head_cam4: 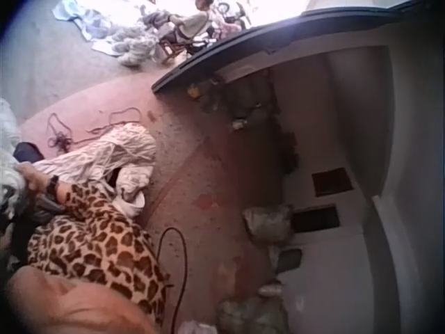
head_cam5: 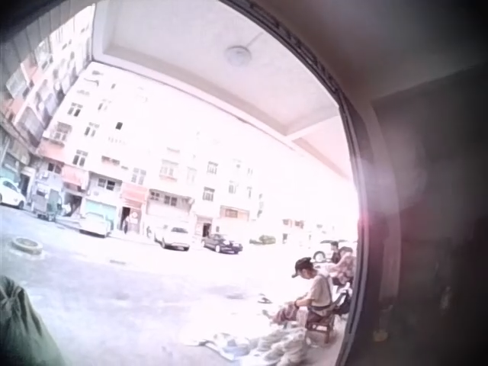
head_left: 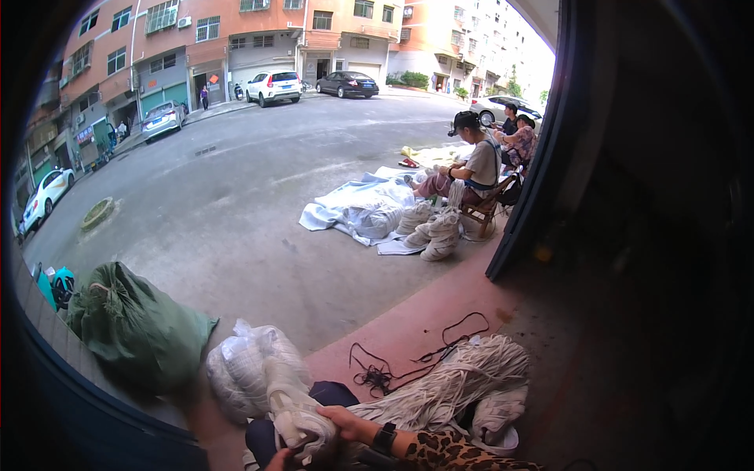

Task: Lacing white athletic shoes in a semi-outdoor workshop environment.

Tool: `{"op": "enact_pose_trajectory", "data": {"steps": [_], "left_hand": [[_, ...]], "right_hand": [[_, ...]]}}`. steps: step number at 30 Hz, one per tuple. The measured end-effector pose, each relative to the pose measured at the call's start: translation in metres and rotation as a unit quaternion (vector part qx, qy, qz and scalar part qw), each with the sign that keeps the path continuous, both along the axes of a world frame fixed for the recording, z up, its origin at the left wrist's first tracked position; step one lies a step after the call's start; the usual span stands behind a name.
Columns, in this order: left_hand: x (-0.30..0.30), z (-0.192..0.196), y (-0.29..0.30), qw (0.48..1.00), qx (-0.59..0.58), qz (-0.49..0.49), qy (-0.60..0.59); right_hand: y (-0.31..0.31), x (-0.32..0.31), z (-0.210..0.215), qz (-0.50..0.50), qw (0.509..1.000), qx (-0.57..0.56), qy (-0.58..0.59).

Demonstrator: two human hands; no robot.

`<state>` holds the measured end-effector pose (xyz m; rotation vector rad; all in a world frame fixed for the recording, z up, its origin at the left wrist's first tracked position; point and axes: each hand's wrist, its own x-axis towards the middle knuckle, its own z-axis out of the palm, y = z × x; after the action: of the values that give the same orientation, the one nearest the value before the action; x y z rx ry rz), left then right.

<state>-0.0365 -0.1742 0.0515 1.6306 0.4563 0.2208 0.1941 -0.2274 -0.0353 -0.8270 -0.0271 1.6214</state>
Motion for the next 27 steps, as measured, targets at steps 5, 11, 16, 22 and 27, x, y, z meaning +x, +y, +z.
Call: {"op": "enact_pose_trajectory", "data": {"steps": [5,11,16,22,27], "left_hand": [[0.017,0.037,-0.005,0.972,0.206,-0.080,0.074],[0.012,-0.030,-0.013,0.957,0.237,0.105,0.128],[0.033,-0.031,-0.006,0.969,0.147,0.195,0.046],[0.035,-0.024,-0.002,0.974,0.065,0.213,0.032],[0.019,-0.022,0.001,0.960,0.020,0.272,0.071]], "right_hand": [[0.002,-0.007,-0.003,0.006,0.999,0.029,-0.034],[-0.012,-0.022,0.007,0.016,0.999,0.035,0.006],[-0.060,-0.027,0.001,0.031,0.988,-0.148,0.013],[-0.042,-0.048,-0.028,-0.036,0.966,-0.166,0.197],[-0.042,-0.061,-0.030,-0.049,0.962,-0.212,0.162]]}}
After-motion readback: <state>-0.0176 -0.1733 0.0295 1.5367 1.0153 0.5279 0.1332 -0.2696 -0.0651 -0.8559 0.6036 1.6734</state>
